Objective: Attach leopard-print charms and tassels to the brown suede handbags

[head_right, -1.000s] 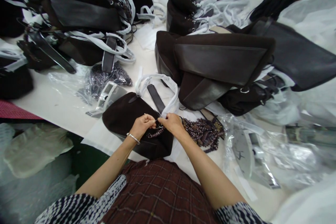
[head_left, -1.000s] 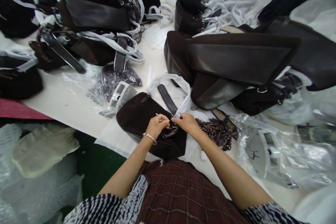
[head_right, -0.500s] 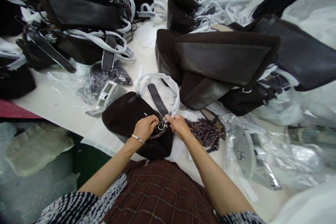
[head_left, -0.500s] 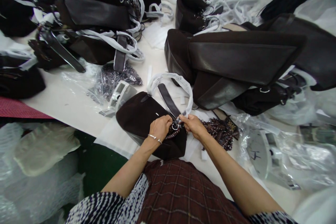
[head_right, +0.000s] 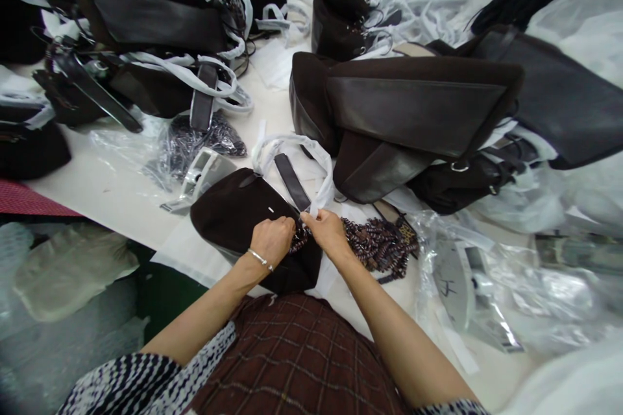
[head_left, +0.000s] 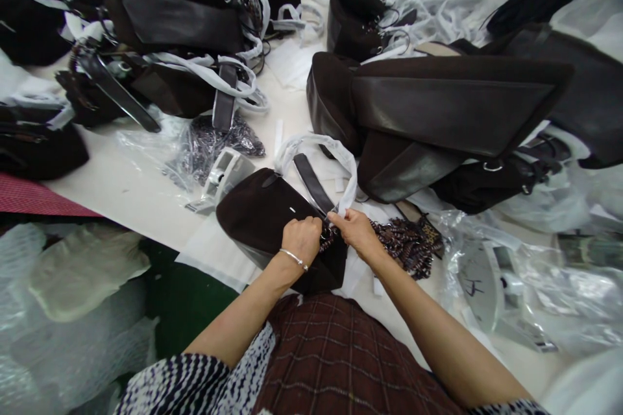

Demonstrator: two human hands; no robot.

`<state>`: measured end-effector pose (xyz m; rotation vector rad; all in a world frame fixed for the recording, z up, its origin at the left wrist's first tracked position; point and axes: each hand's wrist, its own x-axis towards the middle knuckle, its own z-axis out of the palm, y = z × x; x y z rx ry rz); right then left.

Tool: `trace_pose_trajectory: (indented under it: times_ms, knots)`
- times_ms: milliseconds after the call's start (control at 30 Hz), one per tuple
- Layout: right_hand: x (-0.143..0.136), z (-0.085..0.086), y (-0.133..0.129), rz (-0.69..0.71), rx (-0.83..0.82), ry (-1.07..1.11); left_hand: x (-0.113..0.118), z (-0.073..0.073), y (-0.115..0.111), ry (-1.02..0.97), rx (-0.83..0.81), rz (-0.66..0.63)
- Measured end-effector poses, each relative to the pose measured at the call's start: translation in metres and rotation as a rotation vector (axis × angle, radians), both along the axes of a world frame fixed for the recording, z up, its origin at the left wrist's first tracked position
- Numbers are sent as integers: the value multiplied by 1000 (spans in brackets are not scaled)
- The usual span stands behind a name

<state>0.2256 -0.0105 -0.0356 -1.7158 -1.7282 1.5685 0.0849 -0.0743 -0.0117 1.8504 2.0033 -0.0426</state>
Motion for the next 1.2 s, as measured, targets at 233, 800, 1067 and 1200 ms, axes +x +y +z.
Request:
trace_pose_trajectory:
  times_ms: [233, 800, 1067, 1200]
  knots:
    - [6, 2, 0, 152, 119, 19, -6, -20, 5, -259, -63, 315]
    - [-5, 12, -5, 485, 233, -589, 8, -33, -4, -378, -54, 185]
    - [0, 5, -17, 306, 245, -393, 14, -23, -10, -192, 18, 118]
    - [7, -9, -22, 78, 34, -73, 6, -33, -8, -383, -1, 151]
